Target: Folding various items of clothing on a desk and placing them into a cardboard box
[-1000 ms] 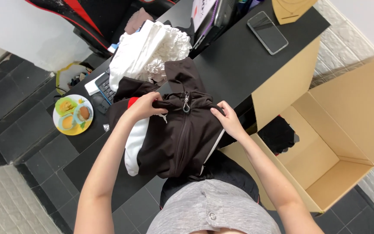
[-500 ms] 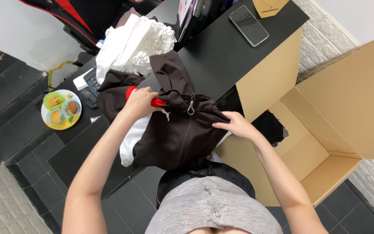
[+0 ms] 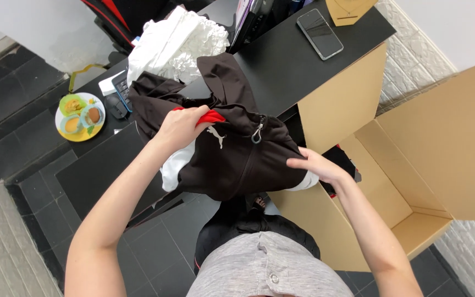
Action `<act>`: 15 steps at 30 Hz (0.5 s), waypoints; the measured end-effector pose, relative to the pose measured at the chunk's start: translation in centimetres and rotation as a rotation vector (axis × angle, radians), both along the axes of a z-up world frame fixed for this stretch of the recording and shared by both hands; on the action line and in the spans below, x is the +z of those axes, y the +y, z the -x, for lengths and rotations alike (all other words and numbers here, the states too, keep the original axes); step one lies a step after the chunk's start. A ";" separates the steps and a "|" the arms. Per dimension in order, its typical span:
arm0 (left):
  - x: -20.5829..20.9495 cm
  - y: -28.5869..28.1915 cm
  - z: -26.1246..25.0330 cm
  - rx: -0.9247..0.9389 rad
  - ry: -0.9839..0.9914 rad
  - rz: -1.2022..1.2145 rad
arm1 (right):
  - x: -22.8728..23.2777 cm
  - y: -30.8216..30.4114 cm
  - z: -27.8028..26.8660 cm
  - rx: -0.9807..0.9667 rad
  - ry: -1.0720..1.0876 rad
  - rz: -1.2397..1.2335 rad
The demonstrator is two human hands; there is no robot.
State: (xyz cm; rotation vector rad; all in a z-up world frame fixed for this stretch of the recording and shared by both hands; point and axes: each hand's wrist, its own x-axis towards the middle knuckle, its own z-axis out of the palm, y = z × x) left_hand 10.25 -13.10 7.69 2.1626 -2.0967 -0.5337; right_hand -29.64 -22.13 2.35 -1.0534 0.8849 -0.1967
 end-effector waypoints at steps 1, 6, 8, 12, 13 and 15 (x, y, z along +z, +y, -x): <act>-0.2 0.2 0.4 -0.009 -0.025 0.059 | 0.9 0.0 0.5 0.124 0.063 0.009; 0.1 1.1 1.6 -0.036 -0.071 0.194 | 3.3 -1.3 3.9 0.296 0.140 0.216; 1.2 1.3 1.8 -0.074 0.091 0.138 | 4.9 -1.7 5.5 0.312 -0.049 0.691; 4.8 1.9 4.2 -0.089 0.210 0.018 | 11.0 0.0 7.2 0.234 0.054 0.723; 5.4 1.9 4.9 -0.062 0.288 -0.074 | 11.5 -0.1 8.0 0.221 0.156 0.826; 7.1 1.7 6.3 -0.040 0.365 -0.161 | 13.0 -0.2 8.9 0.203 0.261 0.934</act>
